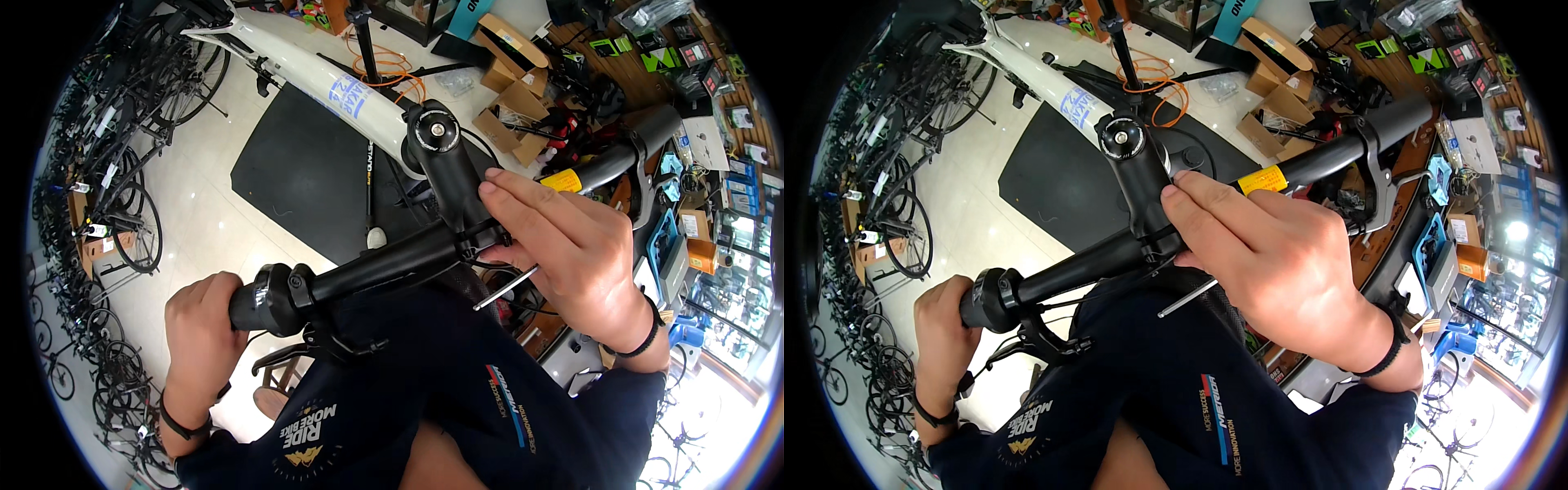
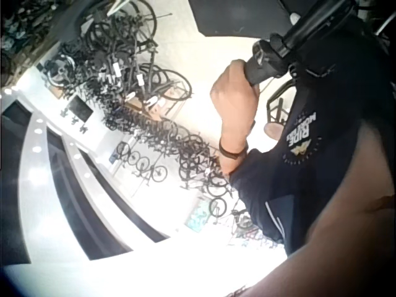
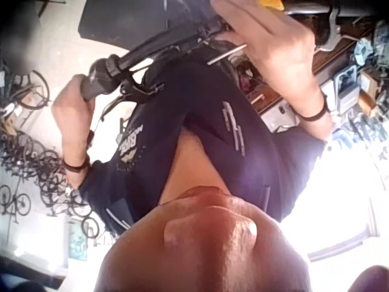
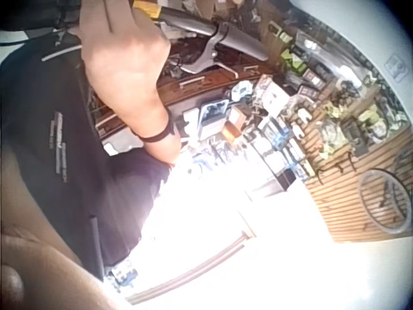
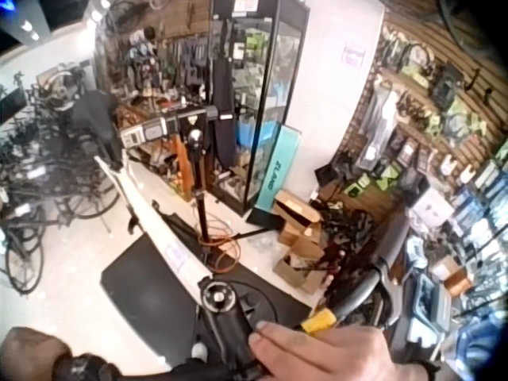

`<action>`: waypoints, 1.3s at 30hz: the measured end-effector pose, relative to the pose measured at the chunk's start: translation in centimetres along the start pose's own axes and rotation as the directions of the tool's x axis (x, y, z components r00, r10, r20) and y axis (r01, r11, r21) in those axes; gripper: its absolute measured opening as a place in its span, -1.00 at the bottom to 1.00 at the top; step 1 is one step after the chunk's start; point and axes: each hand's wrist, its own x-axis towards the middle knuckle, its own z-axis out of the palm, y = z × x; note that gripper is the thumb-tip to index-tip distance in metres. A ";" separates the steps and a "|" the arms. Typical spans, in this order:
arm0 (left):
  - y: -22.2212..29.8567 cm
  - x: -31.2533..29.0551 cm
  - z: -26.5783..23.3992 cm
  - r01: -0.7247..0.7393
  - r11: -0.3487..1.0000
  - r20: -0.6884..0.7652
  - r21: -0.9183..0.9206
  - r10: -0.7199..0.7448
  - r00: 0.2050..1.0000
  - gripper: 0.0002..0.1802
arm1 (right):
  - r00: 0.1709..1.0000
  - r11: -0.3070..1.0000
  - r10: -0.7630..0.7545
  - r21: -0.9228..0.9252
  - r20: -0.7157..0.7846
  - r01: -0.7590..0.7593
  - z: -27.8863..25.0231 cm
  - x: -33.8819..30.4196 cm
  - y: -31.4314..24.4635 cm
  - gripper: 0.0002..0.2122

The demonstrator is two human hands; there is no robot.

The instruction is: The person uses an allen key to loosen and tighten bolts on a bicycle's handlebar stem to adjust its position.

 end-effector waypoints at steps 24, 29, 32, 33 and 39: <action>-0.1 -0.5 -0.4 -0.033 0.999 -0.084 0.016 0.034 0.996 -0.67 | 0.995 0.990 0.096 0.111 -0.028 -0.092 0.4 -0.3 -0.7 -0.52; -1.2 1.2 -2.0 0.046 0.969 0.200 -0.244 0.004 0.980 -0.68 | 0.991 0.985 0.134 0.110 0.005 -0.134 0.1 -0.1 -1.2 -0.53; -2.3 2.8 -2.6 0.258 0.880 0.550 -0.398 0.004 0.835 -0.68 | 0.989 0.982 0.146 0.119 0.022 -0.147 0.0 -0.1 -1.1 -0.53; -2.0 2.4 -2.5 0.246 0.896 0.500 -0.369 -0.032 0.866 -0.68 | 0.989 0.982 0.146 0.118 0.018 -0.147 -0.2 -0.1 -1.1 -0.54; -1.8 0.8 -0.6 0.084 0.974 0.244 -0.213 -0.030 0.969 -0.65 | 0.974 0.970 0.225 0.098 0.004 -0.224 0.0 -0.3 -1.0 -0.52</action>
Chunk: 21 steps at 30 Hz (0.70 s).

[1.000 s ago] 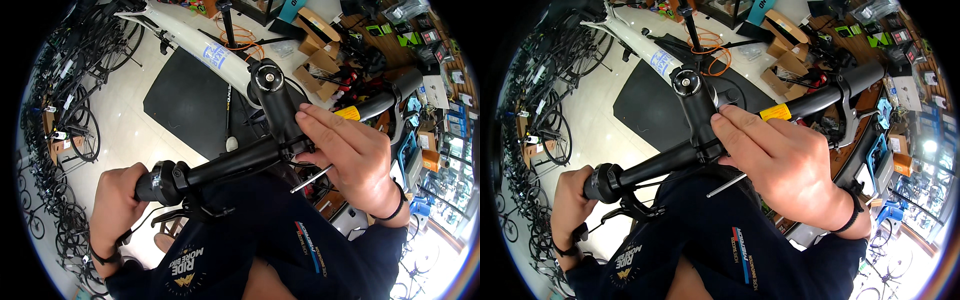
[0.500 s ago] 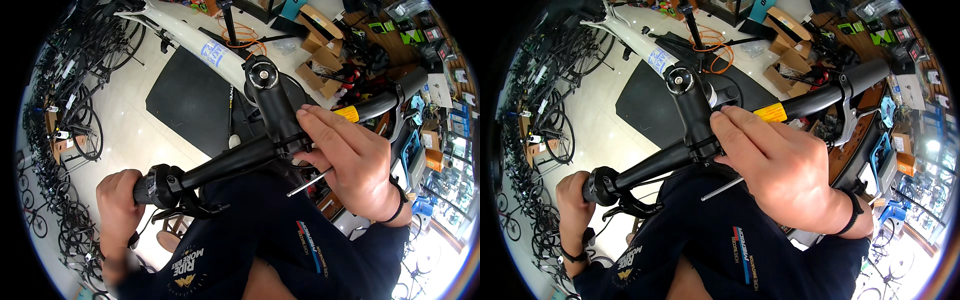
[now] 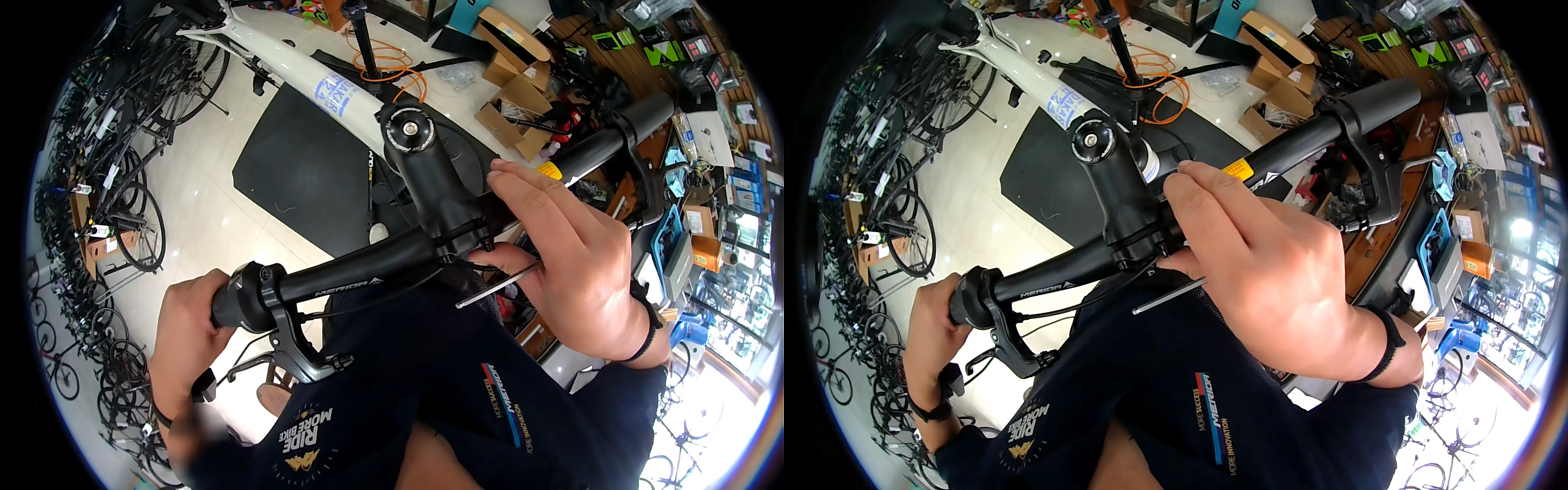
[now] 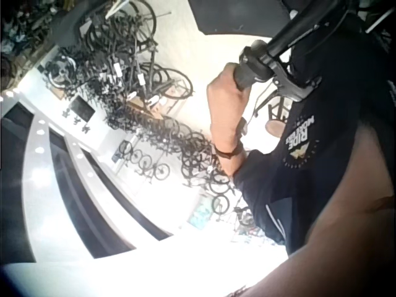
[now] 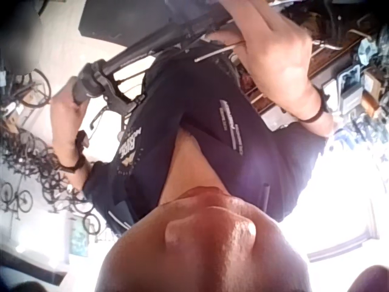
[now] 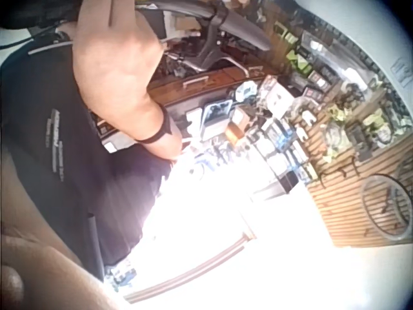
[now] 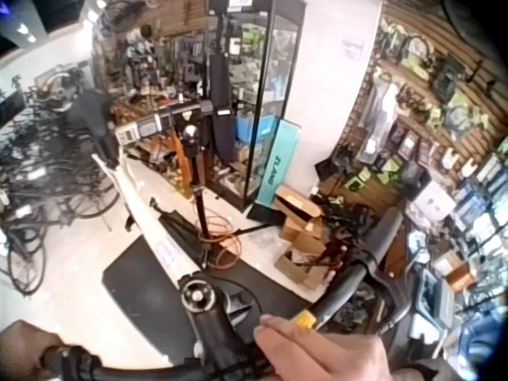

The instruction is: The person uses an allen key to loosen and tighten bolts on a bicycle's handlebar stem to adjust its position.

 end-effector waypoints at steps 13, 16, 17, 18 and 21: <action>1.6 -0.6 3.0 0.032 0.977 -0.401 0.209 0.055 0.914 -0.70 | 0.971 0.972 -0.236 -0.012 0.041 0.237 0.5 0.5 1.9 -0.48; 2.3 -0.6 1.9 0.058 0.989 -0.266 0.139 -0.020 0.964 -0.73 | 0.954 0.953 -0.301 0.029 0.009 0.301 0.6 0.6 2.4 -0.48; 2.4 -0.2 0.9 0.034 0.996 -0.189 0.085 -0.017 0.982 -0.74 | 0.950 0.949 -0.314 0.035 0.008 0.313 0.5 0.7 2.2 -0.48; 2.3 0.3 -0.1 0.014 0.999 -0.111 0.030 -0.011 0.994 -0.74 | 0.948 0.947 -0.319 0.037 0.008 0.319 0.5 0.7 2.0 -0.48; 1.0 1.0 -1.2 0.057 0.993 0.035 -0.104 -0.054 0.998 -0.73 | 0.943 0.943 -0.333 0.019 0.023 0.333 0.8 1.0 1.5 -0.48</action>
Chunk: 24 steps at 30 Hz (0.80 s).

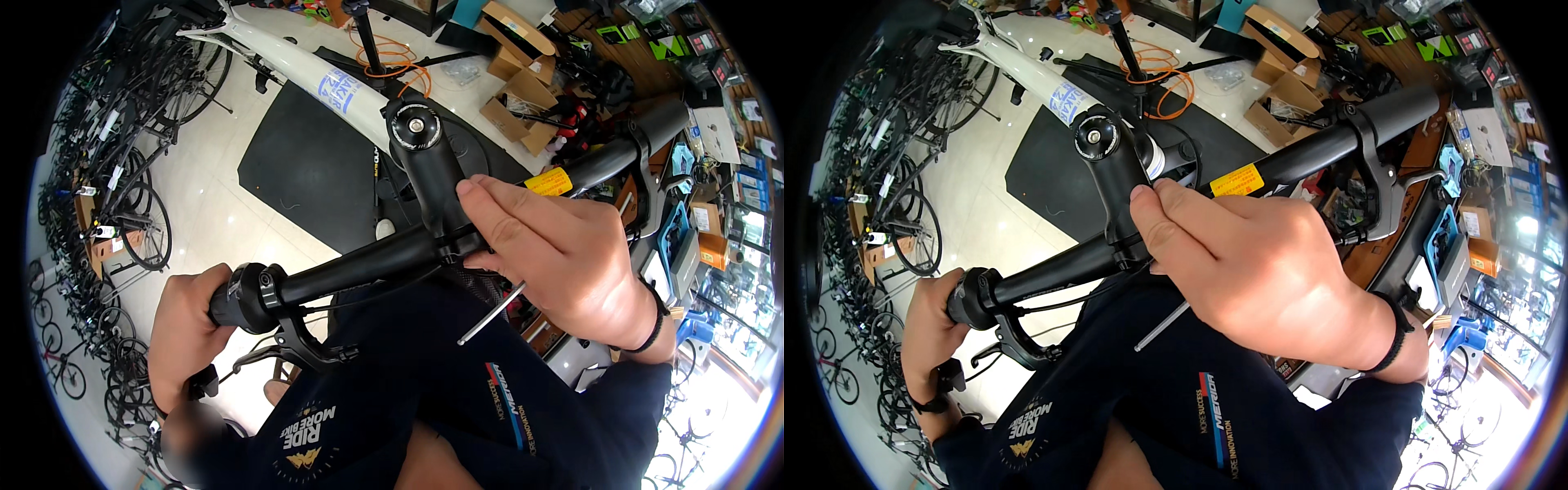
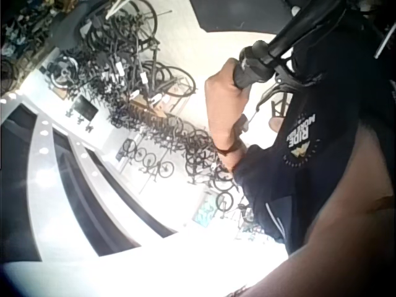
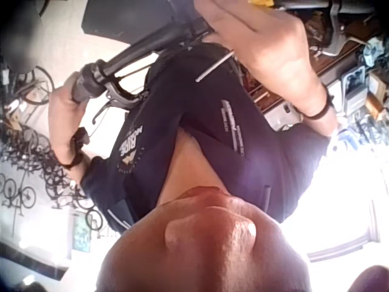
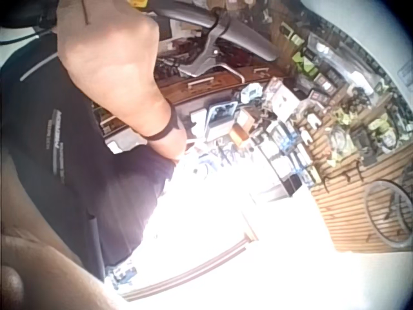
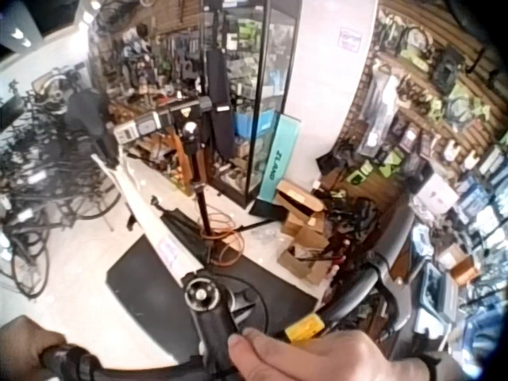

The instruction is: The person uses an allen key to loosen and tighten bolts on a bicycle's handlebar stem to adjust its position.

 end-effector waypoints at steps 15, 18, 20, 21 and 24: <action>0.9 -1.7 3.9 0.013 0.960 -0.333 0.281 0.085 0.939 -0.68 | 0.999 0.995 -0.038 -0.095 0.005 0.038 -0.1 -0.3 0.1 -0.47; 1.6 -1.7 4.4 0.016 0.917 -0.474 0.399 0.191 0.860 -0.69 | 0.999 0.994 -0.037 -0.101 -0.007 0.036 0.1 -0.3 0.0 -0.47; 1.6 -1.8 3.7 0.013 0.925 -0.395 0.379 0.149 0.907 -0.70 | 0.999 0.995 -0.032 -0.096 -0.019 0.030 0.1 -0.3 0.1 -0.47; 1.6 -1.9 3.1 0.013 0.935 -0.312 0.354 0.105 0.944 -0.70 | 0.999 0.995 -0.031 -0.093 -0.022 0.029 0.1 -0.3 0.1 -0.47; 1.4 -1.7 1.8 -0.013 0.970 -0.226 0.242 0.070 0.972 -0.71 | 1.000 0.999 -0.009 -0.034 -0.010 0.009 0.1 0.1 -0.3 -0.47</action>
